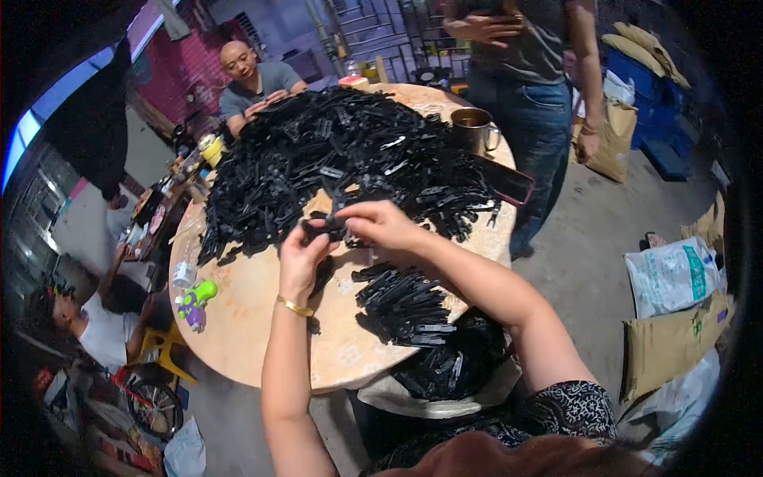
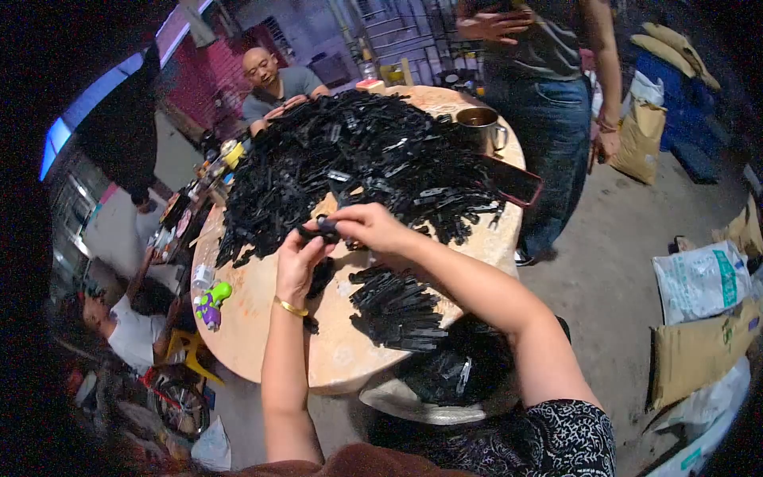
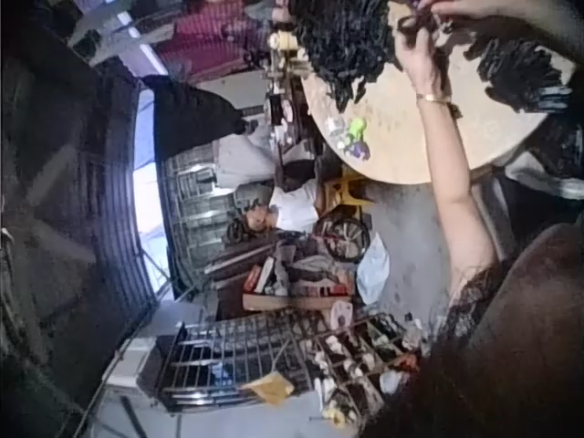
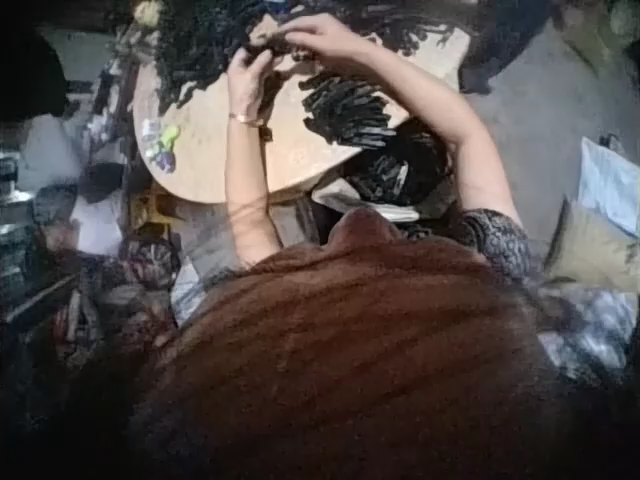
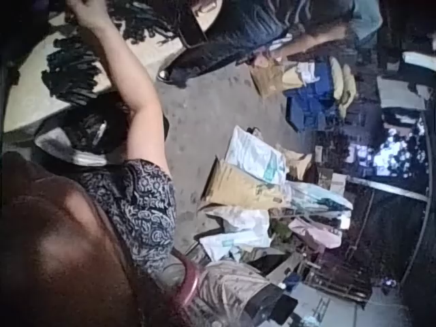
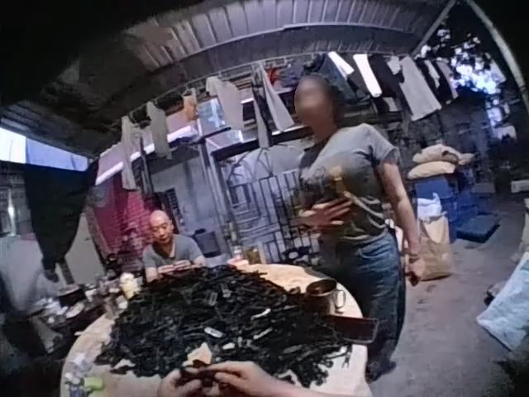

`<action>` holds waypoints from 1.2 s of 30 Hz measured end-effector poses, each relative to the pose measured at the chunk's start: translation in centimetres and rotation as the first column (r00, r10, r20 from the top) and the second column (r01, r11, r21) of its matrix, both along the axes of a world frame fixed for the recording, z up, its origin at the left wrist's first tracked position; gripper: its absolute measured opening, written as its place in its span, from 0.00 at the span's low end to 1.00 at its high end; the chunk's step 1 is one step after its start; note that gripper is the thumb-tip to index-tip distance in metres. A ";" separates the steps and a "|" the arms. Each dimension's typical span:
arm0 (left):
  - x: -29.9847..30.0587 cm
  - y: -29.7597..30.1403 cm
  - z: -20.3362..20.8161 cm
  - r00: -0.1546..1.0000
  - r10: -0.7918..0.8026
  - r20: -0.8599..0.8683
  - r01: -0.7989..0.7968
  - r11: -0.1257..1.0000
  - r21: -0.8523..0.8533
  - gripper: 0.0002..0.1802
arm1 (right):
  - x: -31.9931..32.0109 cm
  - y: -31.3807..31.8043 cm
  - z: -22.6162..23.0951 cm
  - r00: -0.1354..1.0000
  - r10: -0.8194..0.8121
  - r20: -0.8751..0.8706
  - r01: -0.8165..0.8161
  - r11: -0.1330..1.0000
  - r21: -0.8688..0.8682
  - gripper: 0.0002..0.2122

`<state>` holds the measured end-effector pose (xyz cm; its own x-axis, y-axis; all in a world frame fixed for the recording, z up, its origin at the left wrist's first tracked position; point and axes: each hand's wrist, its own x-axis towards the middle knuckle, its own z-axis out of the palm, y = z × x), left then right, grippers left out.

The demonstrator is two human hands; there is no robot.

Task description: The person assembles plastic components by picking parts from a pile, snapping them together by hand, and stacking the assembled pieces on the table.

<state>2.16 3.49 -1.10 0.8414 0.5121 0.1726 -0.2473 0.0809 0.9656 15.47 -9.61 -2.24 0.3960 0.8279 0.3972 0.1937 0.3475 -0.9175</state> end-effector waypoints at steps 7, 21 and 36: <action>0.2 -0.6 -0.5 0.998 0.033 -0.061 -0.034 0.999 -0.016 0.17 | -0.5 0.2 -0.6 0.995 -0.031 0.097 0.035 0.999 -0.038 0.11; -0.3 -1.6 0.7 0.999 -0.015 0.038 0.006 0.970 0.244 0.16 | -1.0 -0.5 0.8 0.691 -0.466 0.552 0.347 0.884 0.311 0.16; -1.0 -2.4 1.6 0.988 0.145 -0.046 -0.093 0.817 0.569 0.15 | -0.2 -1.6 1.4 0.840 -0.174 0.513 0.157 0.985 0.077 0.18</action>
